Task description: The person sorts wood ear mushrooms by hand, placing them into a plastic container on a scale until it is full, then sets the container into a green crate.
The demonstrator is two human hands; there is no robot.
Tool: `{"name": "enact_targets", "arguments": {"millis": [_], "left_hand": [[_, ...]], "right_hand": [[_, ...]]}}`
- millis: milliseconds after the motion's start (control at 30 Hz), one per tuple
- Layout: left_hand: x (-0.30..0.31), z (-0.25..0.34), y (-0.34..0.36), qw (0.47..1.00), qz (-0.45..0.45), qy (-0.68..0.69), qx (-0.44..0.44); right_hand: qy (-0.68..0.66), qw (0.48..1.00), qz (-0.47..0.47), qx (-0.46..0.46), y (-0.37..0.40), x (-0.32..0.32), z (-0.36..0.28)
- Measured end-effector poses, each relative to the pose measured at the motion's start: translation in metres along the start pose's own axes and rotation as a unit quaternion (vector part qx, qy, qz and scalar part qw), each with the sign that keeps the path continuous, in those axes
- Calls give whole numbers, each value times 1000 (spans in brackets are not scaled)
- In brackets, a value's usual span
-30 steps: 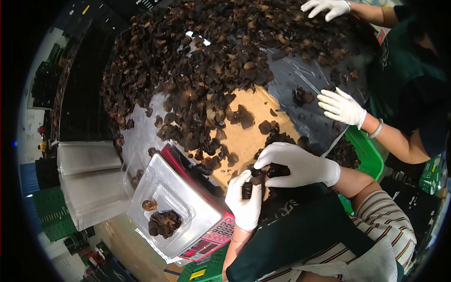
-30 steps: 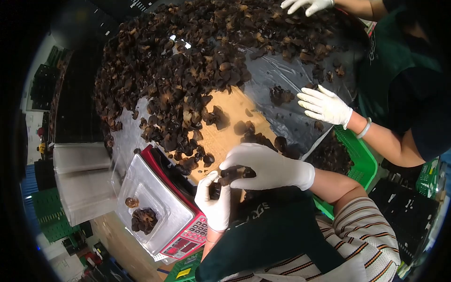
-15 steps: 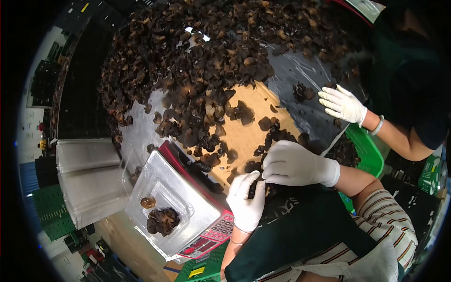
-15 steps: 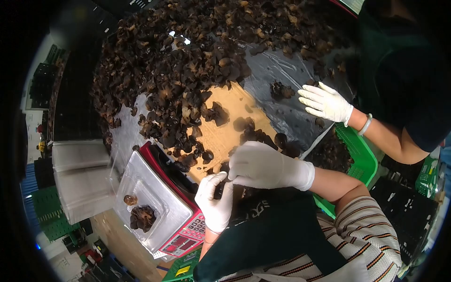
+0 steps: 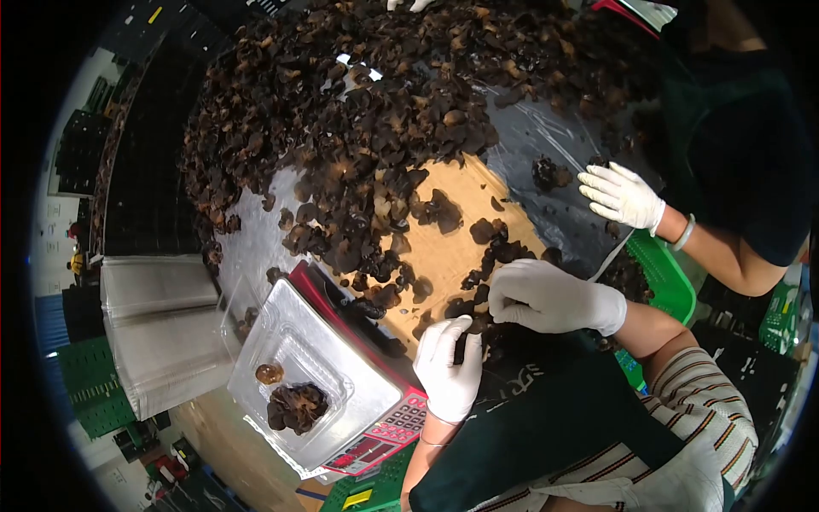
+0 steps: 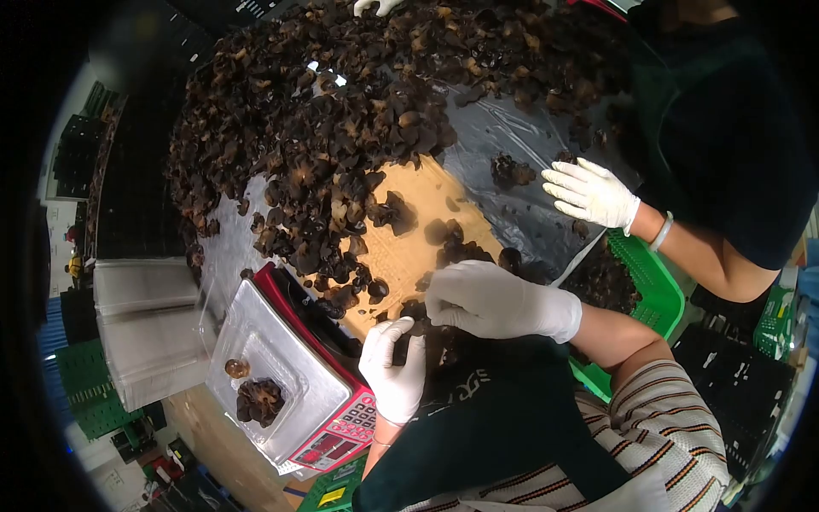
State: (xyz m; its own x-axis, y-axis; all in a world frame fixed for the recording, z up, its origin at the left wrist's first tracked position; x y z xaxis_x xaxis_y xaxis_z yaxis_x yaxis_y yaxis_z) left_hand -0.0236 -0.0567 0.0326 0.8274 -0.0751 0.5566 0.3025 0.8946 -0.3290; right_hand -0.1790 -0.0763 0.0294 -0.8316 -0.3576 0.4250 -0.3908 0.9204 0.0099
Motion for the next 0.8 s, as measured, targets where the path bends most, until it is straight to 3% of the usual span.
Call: {"name": "enact_targets", "arguments": {"millis": [167,300,400,533,633,800], "left_hand": [[-1,1,1,1000,-1,6,-4],[-2,1,2,1000,-1,18,5],[-4,2,2,1000,-9,24,8],[0,2,3,999,12,38,16],[1,2,3,999,7,27,16],[0,4,1,1000,0,20,3]], "right_hand": [[90,990,14,111,4,-2,-17],[139,978,44,150,4,-9,-22],[160,978,14,131,4,-15,-21],[26,999,-15,24,2,-6,-12],[-10,1000,12,-7,3,3,-11],[70,993,20,90,3,3,-25]]}}
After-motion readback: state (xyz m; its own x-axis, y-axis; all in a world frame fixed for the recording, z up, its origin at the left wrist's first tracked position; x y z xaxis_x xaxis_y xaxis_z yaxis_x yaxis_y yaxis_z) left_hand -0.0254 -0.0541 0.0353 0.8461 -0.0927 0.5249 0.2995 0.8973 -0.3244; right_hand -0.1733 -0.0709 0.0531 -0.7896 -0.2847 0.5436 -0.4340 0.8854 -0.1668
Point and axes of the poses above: each hand's wrist, its own y-axis away from the middle knuckle, its own x-axis out of the back of the hand, z = x × y, the point moved 7 cm from there along -y, towards the middle knuckle, and after that the axes turned 6 degrees about -x, right-handed, at the moved point
